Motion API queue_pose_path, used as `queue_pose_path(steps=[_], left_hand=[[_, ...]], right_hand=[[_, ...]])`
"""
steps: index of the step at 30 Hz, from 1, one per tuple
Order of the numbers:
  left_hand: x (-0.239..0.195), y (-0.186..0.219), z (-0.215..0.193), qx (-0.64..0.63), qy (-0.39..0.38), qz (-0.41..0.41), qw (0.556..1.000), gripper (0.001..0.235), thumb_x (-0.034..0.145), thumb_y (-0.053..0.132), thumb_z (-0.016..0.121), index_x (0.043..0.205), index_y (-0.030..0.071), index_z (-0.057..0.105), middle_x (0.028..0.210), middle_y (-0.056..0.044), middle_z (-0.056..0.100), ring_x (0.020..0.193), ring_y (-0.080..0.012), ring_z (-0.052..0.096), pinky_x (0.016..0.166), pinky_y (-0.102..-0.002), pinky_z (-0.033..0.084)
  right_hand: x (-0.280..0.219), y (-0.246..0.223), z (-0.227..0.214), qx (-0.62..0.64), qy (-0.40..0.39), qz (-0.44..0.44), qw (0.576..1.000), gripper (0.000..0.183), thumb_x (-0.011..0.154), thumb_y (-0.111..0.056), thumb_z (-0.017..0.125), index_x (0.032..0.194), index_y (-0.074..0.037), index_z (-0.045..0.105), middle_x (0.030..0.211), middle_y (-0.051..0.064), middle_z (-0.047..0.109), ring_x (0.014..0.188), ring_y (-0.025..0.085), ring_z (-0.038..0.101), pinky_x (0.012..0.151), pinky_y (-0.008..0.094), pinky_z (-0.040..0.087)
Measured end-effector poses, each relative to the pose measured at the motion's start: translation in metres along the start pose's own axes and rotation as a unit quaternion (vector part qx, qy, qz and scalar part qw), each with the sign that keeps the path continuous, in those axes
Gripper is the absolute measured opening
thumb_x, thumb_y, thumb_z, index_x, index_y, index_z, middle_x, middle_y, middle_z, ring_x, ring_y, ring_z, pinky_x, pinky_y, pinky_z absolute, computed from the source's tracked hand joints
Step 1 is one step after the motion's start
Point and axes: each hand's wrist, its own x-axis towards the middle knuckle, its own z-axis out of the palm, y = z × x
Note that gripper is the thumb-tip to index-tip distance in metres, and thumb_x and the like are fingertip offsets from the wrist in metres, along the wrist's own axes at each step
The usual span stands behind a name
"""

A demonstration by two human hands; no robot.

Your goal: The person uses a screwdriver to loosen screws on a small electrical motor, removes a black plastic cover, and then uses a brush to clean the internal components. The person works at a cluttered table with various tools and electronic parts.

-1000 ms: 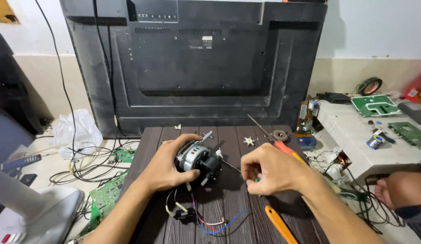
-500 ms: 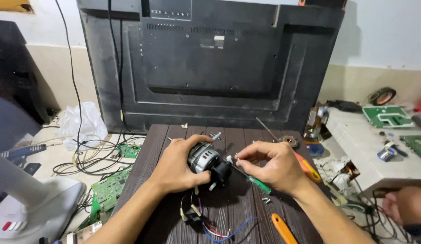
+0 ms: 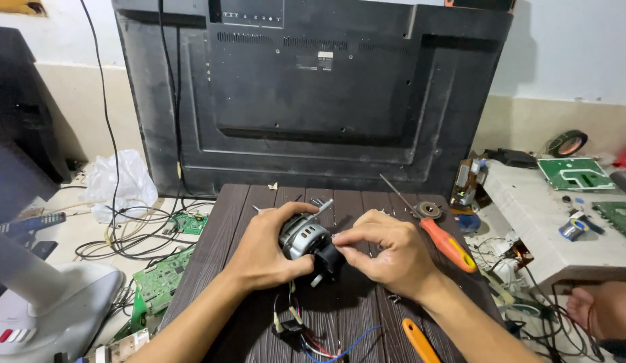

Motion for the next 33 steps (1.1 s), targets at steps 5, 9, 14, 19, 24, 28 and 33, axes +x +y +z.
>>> queue_pose_path(steps=[5, 9, 14, 19, 24, 28, 33], left_hand=[[-0.003, 0.007, 0.005, -0.013, -0.017, 0.006, 1.000, 0.072, 0.051, 0.033, 0.080, 0.121, 0.016, 0.074, 0.082, -0.017, 0.080, 0.084, -0.0390, 0.076, 0.104, -0.041, 0.047], [-0.001, 0.004, 0.005, -0.029, -0.026, 0.012, 0.999, 0.070, 0.053, 0.033, 0.081, 0.120, 0.014, 0.074, 0.082, -0.018, 0.080, 0.086, -0.0425, 0.075, 0.098, -0.045, 0.051], [0.001, 0.008, -0.001, -0.022, -0.039, 0.009, 0.999, 0.072, 0.055, 0.034, 0.082, 0.123, 0.014, 0.073, 0.086, -0.019, 0.079, 0.092, -0.0443, 0.073, 0.093, -0.050, 0.053], [0.000, 0.011, -0.001, -0.003, -0.046, 0.013, 0.999, 0.073, 0.056, 0.036, 0.080, 0.125, 0.013, 0.071, 0.090, -0.021, 0.079, 0.096, -0.0485, 0.071, 0.099, -0.052, 0.050], [-0.001, 0.007, 0.000, 0.016, -0.065, 0.032, 0.997, 0.074, 0.058, 0.040, 0.078, 0.127, 0.015, 0.068, 0.088, -0.019, 0.079, 0.094, -0.0447, 0.074, 0.108, -0.048, 0.044], [-0.002, 0.006, -0.001, 0.013, -0.073, 0.027, 0.997, 0.075, 0.058, 0.040, 0.078, 0.128, 0.015, 0.067, 0.089, -0.021, 0.079, 0.095, -0.0456, 0.073, 0.109, -0.049, 0.043], [-0.001, 0.006, 0.001, 0.004, -0.075, 0.017, 0.997, 0.075, 0.059, 0.041, 0.078, 0.128, 0.016, 0.067, 0.089, -0.021, 0.078, 0.097, -0.0469, 0.072, 0.107, -0.049, 0.044]], right_hand=[[-0.002, 0.001, 0.000, -0.001, 0.015, 0.007, 1.000, 0.020, 0.073, -0.008, 0.084, 0.089, -0.020, 0.085, 0.074, 0.001, 0.077, 0.070, 0.018, 0.075, 0.066, 0.029, 0.058], [-0.001, 0.000, 0.001, 0.015, 0.015, 0.015, 1.000, 0.018, 0.076, -0.011, 0.084, 0.093, -0.019, 0.085, 0.076, 0.002, 0.078, 0.073, 0.018, 0.077, 0.068, 0.029, 0.059], [-0.002, 0.004, -0.004, -0.002, 0.000, -0.008, 1.000, 0.014, 0.079, -0.013, 0.082, 0.092, -0.019, 0.084, 0.079, 0.002, 0.077, 0.076, 0.020, 0.075, 0.072, 0.031, 0.058], [-0.003, 0.011, -0.006, 0.001, -0.022, -0.011, 1.000, 0.013, 0.082, -0.011, 0.080, 0.092, -0.018, 0.084, 0.080, 0.001, 0.077, 0.081, 0.021, 0.071, 0.078, 0.031, 0.057], [-0.003, 0.016, -0.006, 0.018, -0.045, -0.028, 0.998, 0.005, 0.086, -0.015, 0.080, 0.090, -0.017, 0.083, 0.095, 0.001, 0.080, 0.094, 0.022, 0.069, 0.088, 0.035, 0.055], [-0.004, 0.018, -0.004, 0.041, -0.047, -0.022, 0.998, 0.006, 0.086, -0.014, 0.080, 0.091, -0.016, 0.082, 0.095, 0.002, 0.081, 0.094, 0.022, 0.069, 0.088, 0.036, 0.054], [-0.004, 0.013, -0.004, 0.072, -0.045, 0.004, 0.996, 0.003, 0.085, -0.013, 0.081, 0.088, -0.014, 0.083, 0.093, 0.003, 0.081, 0.089, 0.020, 0.067, 0.084, 0.033, 0.053]])
